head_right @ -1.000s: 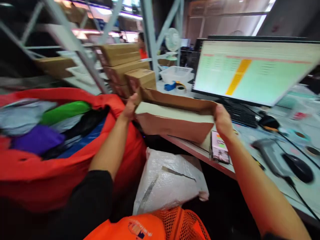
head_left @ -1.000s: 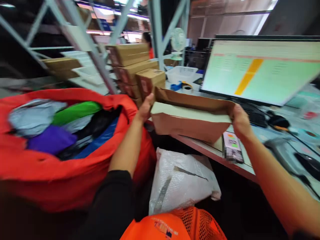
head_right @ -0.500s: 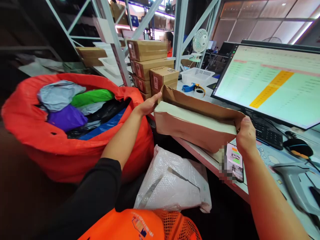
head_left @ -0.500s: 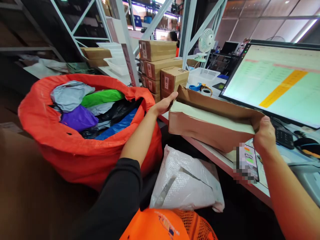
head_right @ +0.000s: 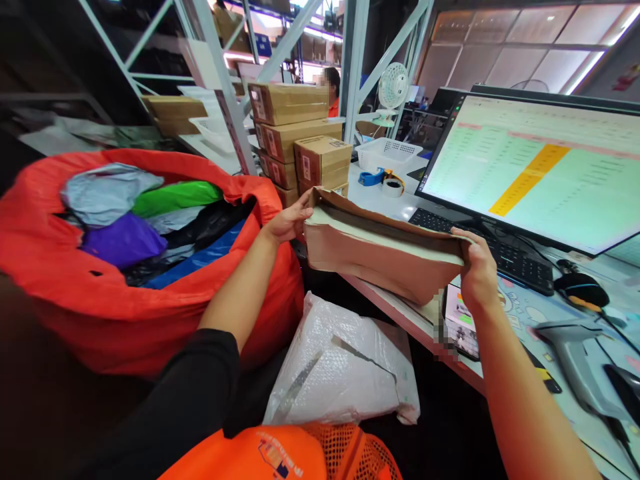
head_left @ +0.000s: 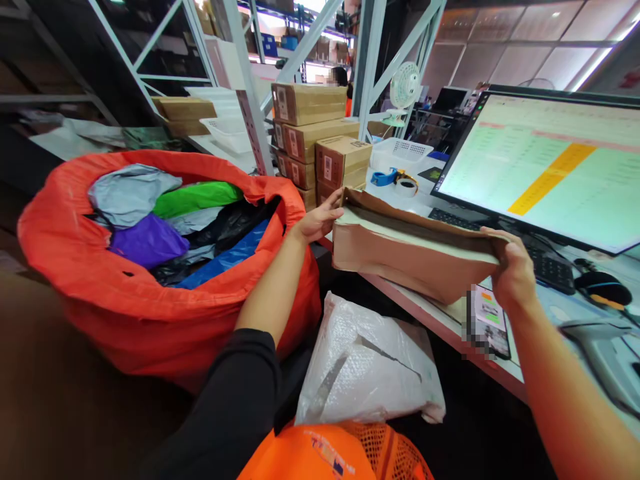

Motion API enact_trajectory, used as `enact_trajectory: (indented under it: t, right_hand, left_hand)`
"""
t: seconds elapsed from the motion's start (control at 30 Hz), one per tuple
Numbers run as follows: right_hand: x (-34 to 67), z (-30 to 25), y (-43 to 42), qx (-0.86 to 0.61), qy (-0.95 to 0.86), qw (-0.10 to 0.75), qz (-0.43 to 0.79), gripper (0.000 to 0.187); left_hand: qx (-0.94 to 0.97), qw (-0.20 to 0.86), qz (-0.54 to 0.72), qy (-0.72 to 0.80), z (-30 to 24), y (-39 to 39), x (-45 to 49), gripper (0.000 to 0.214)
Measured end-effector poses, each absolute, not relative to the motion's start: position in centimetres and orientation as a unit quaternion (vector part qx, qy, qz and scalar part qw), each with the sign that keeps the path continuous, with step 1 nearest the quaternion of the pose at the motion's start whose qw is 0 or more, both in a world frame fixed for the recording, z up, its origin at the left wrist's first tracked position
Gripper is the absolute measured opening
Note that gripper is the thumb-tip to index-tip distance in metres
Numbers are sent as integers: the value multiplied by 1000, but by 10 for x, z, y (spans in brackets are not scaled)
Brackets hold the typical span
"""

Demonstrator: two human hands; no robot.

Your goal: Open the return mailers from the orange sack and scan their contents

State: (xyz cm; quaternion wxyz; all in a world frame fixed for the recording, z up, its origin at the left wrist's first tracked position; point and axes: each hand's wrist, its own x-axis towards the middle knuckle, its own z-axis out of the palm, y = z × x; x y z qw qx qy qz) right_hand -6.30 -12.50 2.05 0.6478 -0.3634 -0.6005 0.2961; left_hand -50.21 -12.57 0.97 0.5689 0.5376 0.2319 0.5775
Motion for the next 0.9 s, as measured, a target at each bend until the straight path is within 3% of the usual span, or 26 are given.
enact_trajectory:
  t: [0.13,0.33,0.47,0.63,0.9]
  right_hand:
    - [-53,9,-138,-340,-603,607,391,41]
    - [-52,8,-146,-369,-627,579,369,43]
    - [-59,14,-148,-391,-618,585,351,28]
    - [-60,21,-159,-383,-638,550,379,44]
    - [-66,21,-170,-434,-635,523,368,58]
  left_hand:
    - [534,565,591,217,9,-135,-497,70]
    - [454,489,698,260,13,-127,-467,51]
    - [488,487,663,291,7,-132,-470,37]
    - [539,526,570,329,3,-151,-493,81]
    - [525,541,465,465,-7,-181,-504,84]
